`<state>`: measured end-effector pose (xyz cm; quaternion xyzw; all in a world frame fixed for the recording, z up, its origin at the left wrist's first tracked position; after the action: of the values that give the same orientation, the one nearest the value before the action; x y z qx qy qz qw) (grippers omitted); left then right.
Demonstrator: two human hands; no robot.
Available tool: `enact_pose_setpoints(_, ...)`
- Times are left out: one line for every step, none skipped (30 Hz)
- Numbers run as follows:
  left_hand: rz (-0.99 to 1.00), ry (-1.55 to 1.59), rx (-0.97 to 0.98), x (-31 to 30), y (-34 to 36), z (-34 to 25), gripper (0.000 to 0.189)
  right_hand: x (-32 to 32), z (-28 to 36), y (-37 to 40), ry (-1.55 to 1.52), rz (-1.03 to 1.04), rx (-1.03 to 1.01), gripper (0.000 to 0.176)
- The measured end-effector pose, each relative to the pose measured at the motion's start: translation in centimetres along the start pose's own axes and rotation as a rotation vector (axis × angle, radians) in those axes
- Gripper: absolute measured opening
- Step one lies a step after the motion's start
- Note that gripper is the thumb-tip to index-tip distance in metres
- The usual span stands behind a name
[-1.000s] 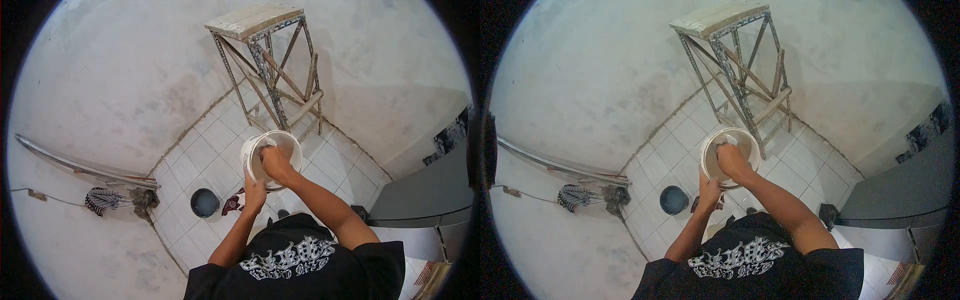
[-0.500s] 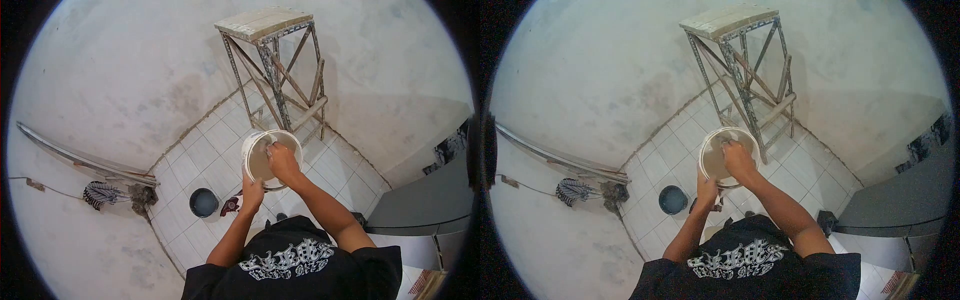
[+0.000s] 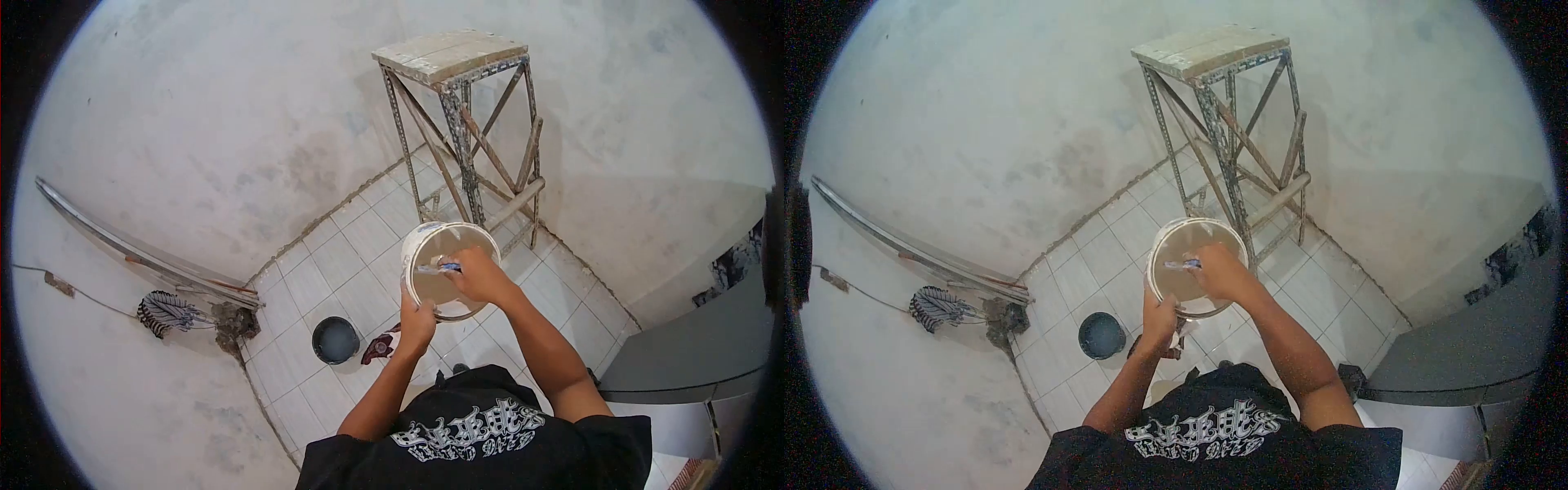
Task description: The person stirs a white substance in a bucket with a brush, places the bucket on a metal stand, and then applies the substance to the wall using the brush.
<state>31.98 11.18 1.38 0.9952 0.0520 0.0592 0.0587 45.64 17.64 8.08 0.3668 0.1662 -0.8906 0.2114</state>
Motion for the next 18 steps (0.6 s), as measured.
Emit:
enact_pose_setpoints(0.0,-0.023,0.037,-0.1,-0.2,0.3,0.072,-0.6,0.3,0.1,-0.008,0.022,0.033,0.021)
enact_pose_setpoints(0.001,-0.046,0.073,-0.1,-0.3,0.6,0.072,-0.7,0.3,0.3,-0.017,0.043,0.068,0.02)
enact_pose_setpoints(0.002,-0.042,0.07,-0.1,-0.3,0.7,0.072,0.1,-0.5,0.2,-0.014,0.046,0.071,0.02)
enact_pose_setpoints(0.015,-0.067,0.066,0.0,-0.4,0.7,0.072,1.1,-1.6,-0.1,0.018,0.01,0.071,0.019)
enact_pose_setpoints(0.031,-0.094,0.065,0.1,-0.5,0.7,0.072,1.9,-2.8,-0.2,0.051,-0.029,0.07,0.019)
enact_pose_setpoints(0.036,-0.094,0.068,0.3,-0.5,0.7,0.072,1.9,-2.9,-0.2,0.054,-0.034,0.071,0.019)
enact_pose_setpoints(0.03,-0.097,0.082,0.6,-0.3,0.7,0.072,1.7,-3.0,-0.2,0.041,-0.08,0.099,0.017)
enact_pose_setpoints(0.023,-0.101,0.095,0.7,-0.2,0.6,0.072,1.5,-3.2,-0.2,0.027,-0.125,0.127,0.017)
enact_pose_setpoints(0.024,-0.102,0.096,0.9,0.0,0.3,0.072,1.7,-3.1,-0.1,0.027,-0.127,0.127,0.017)
enact_pose_setpoints(0.032,-0.069,0.047,1.1,0.2,0.3,0.072,1.7,-3.1,0.1,0.085,-0.168,0.144,0.017)
enact_pose_setpoints(0.041,-0.038,-0.002,1.2,0.3,0.5,0.073,1.6,-3.1,0.2,0.143,-0.209,0.161,0.017)
enact_pose_setpoints(0.044,-0.04,-0.004,1.2,0.3,0.5,0.073,1.4,-2.6,0.4,0.141,-0.21,0.165,0.017)
enact_pose_setpoints(0.031,0.016,-0.055,1.0,0.3,1.0,0.072,0.8,-1.3,0.8,0.219,-0.22,0.14,0.017)
enact_pose_setpoints(0.018,0.073,-0.103,1.0,0.2,1.4,0.072,0.3,-0.5,1.1,0.297,-0.23,0.114,0.018)
enact_pose_setpoints(0.021,0.07,-0.104,1.0,-0.1,1.7,0.072,0.2,-0.5,1.2,0.296,-0.233,0.117,0.018)
enact_pose_setpoints(0.021,0.116,-0.057,0.9,-0.5,1.7,0.072,-0.4,-0.3,1.6,0.314,-0.307,0.082,0.015)
enact_pose_setpoints(0.02,0.162,-0.01,0.8,-0.7,1.7,0.072,-0.9,0.1,2.0,0.331,-0.381,0.045,0.013)
enact_pose_setpoints(0.021,0.162,-0.013,0.9,-0.7,1.6,0.072,-1.2,0.3,2.1,0.331,-0.379,0.047,0.013)
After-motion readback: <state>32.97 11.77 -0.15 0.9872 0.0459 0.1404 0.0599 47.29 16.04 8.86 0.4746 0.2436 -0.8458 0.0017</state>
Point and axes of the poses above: each hand's wrist, its own y-axis away from the middle knuckle, its own x-axis out of the palm, z = x × y, the point moved 7 cm from there along -y, towards the middle knuckle, and after that the axes turned 3 degrees about z, right-handed, at the moved point
